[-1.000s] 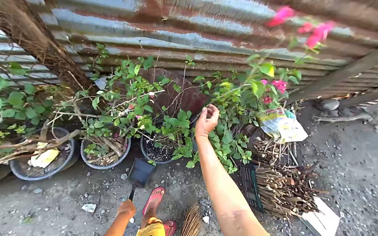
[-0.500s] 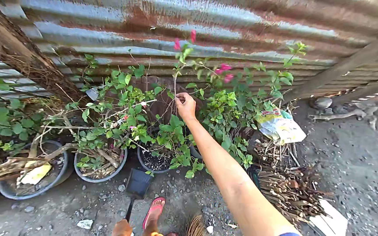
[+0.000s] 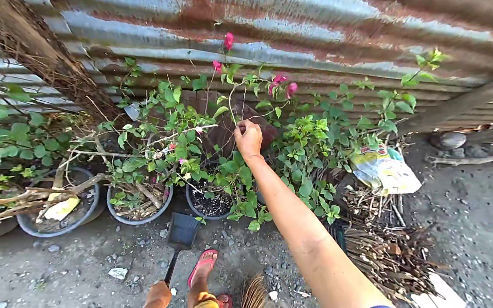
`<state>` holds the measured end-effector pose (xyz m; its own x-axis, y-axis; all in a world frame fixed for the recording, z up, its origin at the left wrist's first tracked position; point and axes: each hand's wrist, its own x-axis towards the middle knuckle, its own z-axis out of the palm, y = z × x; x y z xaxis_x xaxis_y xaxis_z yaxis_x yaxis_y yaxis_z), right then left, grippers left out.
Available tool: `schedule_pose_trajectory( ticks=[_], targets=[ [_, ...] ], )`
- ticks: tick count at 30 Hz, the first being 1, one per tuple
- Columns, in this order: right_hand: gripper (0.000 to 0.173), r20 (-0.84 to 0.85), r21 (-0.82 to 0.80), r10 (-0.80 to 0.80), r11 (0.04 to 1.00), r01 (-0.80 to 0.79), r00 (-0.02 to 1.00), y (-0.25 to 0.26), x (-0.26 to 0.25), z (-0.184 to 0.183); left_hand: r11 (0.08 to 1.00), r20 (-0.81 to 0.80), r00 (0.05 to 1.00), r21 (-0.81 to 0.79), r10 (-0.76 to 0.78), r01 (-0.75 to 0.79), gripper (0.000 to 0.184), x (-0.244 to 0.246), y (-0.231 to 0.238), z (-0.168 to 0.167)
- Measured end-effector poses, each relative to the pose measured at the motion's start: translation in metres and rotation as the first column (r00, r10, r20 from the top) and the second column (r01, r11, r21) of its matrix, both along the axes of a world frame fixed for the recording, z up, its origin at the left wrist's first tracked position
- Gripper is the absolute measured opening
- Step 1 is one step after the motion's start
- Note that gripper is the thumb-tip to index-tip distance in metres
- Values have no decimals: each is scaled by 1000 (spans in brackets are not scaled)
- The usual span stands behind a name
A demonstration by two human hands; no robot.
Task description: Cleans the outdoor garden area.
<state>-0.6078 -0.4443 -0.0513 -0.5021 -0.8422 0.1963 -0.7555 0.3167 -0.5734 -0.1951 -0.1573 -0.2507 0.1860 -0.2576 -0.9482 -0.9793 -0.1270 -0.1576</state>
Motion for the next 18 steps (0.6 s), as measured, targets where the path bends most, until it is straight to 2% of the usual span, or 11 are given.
schedule_pose_trajectory(
  ticks=[7, 10, 13, 15, 18],
  targets=[
    [25, 70, 150, -40, 988, 29, 997, 12, -16, 0, 1000, -3, 1000, 15, -24, 24, 44, -6, -3, 6],
    [25, 31, -40, 26, 999, -25, 999, 18, -11, -6, 999, -12, 999, 22, -35, 35, 46, -9, -4, 11],
    [27, 5, -140, 48, 989, -46, 999, 15, -6, -4, 999, -13, 999, 22, -32, 33, 46, -8, -4, 8],
    [27, -4, -71, 58, 996, -58, 998, 11, -7, -3, 999, -10, 999, 21, -36, 36, 45, -5, -3, 4],
    [28, -1, 135, 55, 989, -54, 999, 4, -9, 1, 999, -10, 999, 22, -31, 31, 44, 0, -4, 2]
  ],
)
